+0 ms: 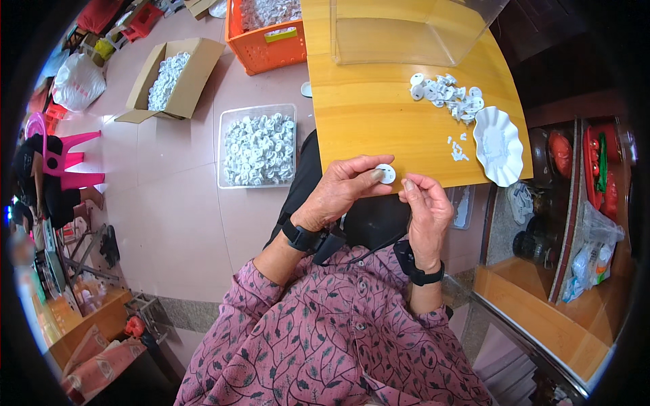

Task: Assembling small white plastic components by hand on a wooden table.

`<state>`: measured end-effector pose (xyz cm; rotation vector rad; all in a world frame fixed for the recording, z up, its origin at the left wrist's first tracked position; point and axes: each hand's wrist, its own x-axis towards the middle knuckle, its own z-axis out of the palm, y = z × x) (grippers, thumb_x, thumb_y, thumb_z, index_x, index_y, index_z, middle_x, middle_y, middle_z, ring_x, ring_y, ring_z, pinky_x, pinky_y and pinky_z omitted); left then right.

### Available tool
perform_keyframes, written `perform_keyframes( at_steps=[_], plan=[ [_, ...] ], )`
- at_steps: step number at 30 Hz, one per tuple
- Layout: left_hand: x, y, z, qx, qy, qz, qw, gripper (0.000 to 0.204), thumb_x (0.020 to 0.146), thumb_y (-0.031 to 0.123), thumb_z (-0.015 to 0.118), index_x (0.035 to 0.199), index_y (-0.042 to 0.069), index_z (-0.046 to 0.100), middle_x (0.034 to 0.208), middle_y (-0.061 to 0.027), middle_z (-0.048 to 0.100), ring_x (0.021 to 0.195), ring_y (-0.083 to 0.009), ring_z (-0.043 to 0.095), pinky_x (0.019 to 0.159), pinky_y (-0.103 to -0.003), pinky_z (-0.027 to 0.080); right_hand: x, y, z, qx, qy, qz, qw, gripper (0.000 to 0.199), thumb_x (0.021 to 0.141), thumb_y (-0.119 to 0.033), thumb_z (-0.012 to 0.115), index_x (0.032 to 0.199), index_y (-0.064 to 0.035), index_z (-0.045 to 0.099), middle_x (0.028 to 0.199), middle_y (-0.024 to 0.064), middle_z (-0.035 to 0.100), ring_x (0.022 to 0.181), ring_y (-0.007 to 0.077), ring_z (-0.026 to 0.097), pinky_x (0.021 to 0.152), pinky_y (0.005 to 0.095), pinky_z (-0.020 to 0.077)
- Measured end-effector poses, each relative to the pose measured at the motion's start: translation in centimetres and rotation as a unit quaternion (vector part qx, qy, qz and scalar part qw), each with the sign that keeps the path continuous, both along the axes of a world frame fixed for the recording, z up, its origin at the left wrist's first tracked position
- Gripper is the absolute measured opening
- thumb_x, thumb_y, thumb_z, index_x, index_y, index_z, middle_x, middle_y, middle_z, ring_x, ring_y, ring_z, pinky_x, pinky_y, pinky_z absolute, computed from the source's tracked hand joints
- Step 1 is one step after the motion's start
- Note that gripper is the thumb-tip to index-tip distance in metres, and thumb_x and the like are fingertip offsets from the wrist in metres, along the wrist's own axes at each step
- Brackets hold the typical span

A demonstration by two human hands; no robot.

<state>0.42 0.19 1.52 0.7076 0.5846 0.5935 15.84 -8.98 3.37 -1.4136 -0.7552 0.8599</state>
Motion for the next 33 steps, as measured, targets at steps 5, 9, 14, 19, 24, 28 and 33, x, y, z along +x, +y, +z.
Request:
perform_keyframes(
  at_steps=[5,9,14,19,24,28,33],
  plan=[
    [-0.3,0.1,0.3,0.001,0.025,0.005,1.0,0.034,0.097,0.009,0.063,0.13,-0.001,0.06,0.115,-0.0107,0.068,0.1,-0.0152,0.068,0.089,-0.026,0.058,0.3,0.0,-0.4,0.013,-0.103,0.003,0.995,0.015,0.094,-0.005,0.066,0.106,0.0045,0.068,0.093,0.006,0.068,0.08,0.0083,0.063,0.073,0.022,0.0529],
    [-0.2,0.1,-0.3,-0.006,0.001,0.019,1.0,0.029,0.096,0.008,0.065,0.123,-0.002,0.063,0.113,-0.0109,0.068,0.099,-0.0155,0.068,0.087,-0.026,0.059,-0.5,0.0,1.0,-0.025,-0.004,-0.002,1.0,0.016,0.095,-0.005,0.066,0.106,0.0051,0.067,0.093,0.0077,0.069,0.079,0.0089,0.064,0.072,0.0221,0.053],
    [0.0,0.0,-0.8,-0.006,-0.027,0.02,0.999,0.028,0.094,0.006,0.067,0.12,-0.002,0.063,0.114,-0.0111,0.068,0.1,-0.016,0.068,0.087,-0.026,0.059,-0.4,-0.1,0.8,-0.028,0.033,0.016,0.999,0.017,0.095,-0.004,0.064,0.108,0.0062,0.066,0.096,0.01,0.072,0.08,0.0102,0.066,0.072,0.0228,0.0539],
    [-0.1,0.0,-0.8,0.011,-0.044,0.011,0.999,0.027,0.093,0.005,0.067,0.119,-0.002,0.063,0.115,-0.0114,0.067,0.101,-0.0158,0.067,0.087,-0.026,0.058,-0.6,-0.2,1.1,-0.032,0.033,0.009,0.999,0.016,0.094,-0.004,0.065,0.107,0.0058,0.067,0.097,0.0097,0.071,0.081,0.01,0.066,0.072,0.0226,0.0532],
    [-0.1,-0.1,-1.2,0.002,-0.075,0.011,0.997,0.03,0.092,0.005,0.069,0.121,-0.001,0.062,0.115,-0.0102,0.067,0.098,-0.0143,0.066,0.086,-0.025,0.056,-0.6,-0.1,0.1,0.01,-0.045,0.0,0.999,0.011,0.091,-0.001,0.068,0.101,0.004,0.069,0.101,0.0068,0.067,0.088,0.0098,0.063,0.073,0.0225,0.051],
    [-0.2,-0.2,-1.1,-0.014,-0.1,0.006,0.995,0.034,0.092,0.004,0.069,0.124,-0.001,0.061,0.114,-0.0091,0.067,0.097,-0.0139,0.066,0.087,-0.025,0.056,-1.0,0.1,0.3,0.017,-0.113,-0.002,0.993,0.007,0.09,0.0,0.07,0.097,0.002,0.07,0.102,0.0063,0.063,0.089,0.0107,0.061,0.073,0.0233,0.05],
    [-0.3,-0.3,-1.0,-0.021,-0.095,-0.004,0.995,0.037,0.091,0.004,0.069,0.127,-0.001,0.06,0.112,-0.0085,0.068,0.098,-0.0139,0.066,0.088,-0.026,0.055,-1.4,0.3,0.3,0.027,-0.161,-0.015,0.986,0.006,0.089,-0.002,0.07,0.094,0.0019,0.069,0.1,0.0079,0.063,0.088,0.0124,0.061,0.073,0.0244,0.0503]
  ],
)
